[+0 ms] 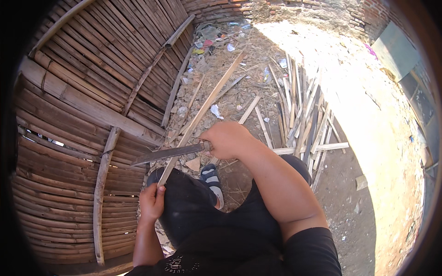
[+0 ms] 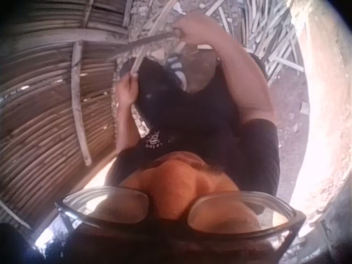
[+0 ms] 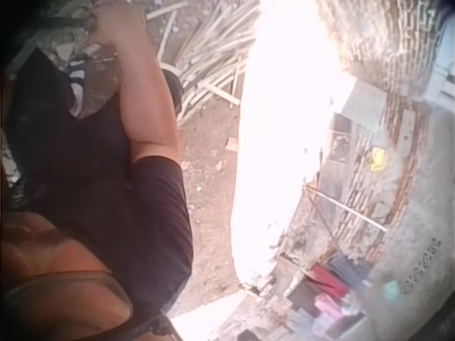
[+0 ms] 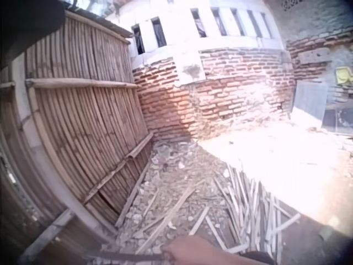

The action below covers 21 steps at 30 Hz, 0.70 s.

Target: The person shaves a long thin strip of wood using a large blade, repeatedly scraping it along the length of the wood while holding it against their lap.

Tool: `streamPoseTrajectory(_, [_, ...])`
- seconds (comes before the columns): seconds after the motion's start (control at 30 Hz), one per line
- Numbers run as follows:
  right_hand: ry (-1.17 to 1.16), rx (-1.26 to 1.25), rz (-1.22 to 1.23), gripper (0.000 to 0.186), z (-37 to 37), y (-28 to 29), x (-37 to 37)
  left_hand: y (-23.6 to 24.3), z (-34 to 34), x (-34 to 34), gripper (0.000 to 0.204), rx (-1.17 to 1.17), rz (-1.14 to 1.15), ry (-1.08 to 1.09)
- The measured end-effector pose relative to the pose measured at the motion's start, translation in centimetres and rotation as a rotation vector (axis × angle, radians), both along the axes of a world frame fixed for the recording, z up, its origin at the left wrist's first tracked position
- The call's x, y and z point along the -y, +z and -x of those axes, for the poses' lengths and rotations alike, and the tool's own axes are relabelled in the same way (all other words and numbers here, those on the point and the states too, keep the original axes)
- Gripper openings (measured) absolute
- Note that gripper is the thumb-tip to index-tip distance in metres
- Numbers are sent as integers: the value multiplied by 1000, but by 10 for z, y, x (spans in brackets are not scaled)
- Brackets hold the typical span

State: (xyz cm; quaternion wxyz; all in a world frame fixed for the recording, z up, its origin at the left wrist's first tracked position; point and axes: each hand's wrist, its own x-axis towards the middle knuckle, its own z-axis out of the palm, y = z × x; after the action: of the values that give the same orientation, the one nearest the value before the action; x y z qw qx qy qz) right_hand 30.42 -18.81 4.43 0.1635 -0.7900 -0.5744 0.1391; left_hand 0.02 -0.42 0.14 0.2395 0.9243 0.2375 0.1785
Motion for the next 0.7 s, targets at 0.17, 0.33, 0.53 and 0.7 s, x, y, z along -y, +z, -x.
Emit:
streamPoseTrajectory(0.17, [-476,-83,-232,40,-72,-16,41,0,-7,4,23,24,44,-16])
streamPoseTrajectory(0.33, [-548,-97,-313,38,-72,-20,43,2,-5,-2,25,-26,88,-27])
streamPoseTrajectory(0.53, [-59,18,-92,34,-16,-7,9,2,-3,-6,27,13,165,-20])
streamPoseTrajectory(0.7, [-132,75,-109,31,-23,-4,15,0,-1,-1,25,40,94,-5])
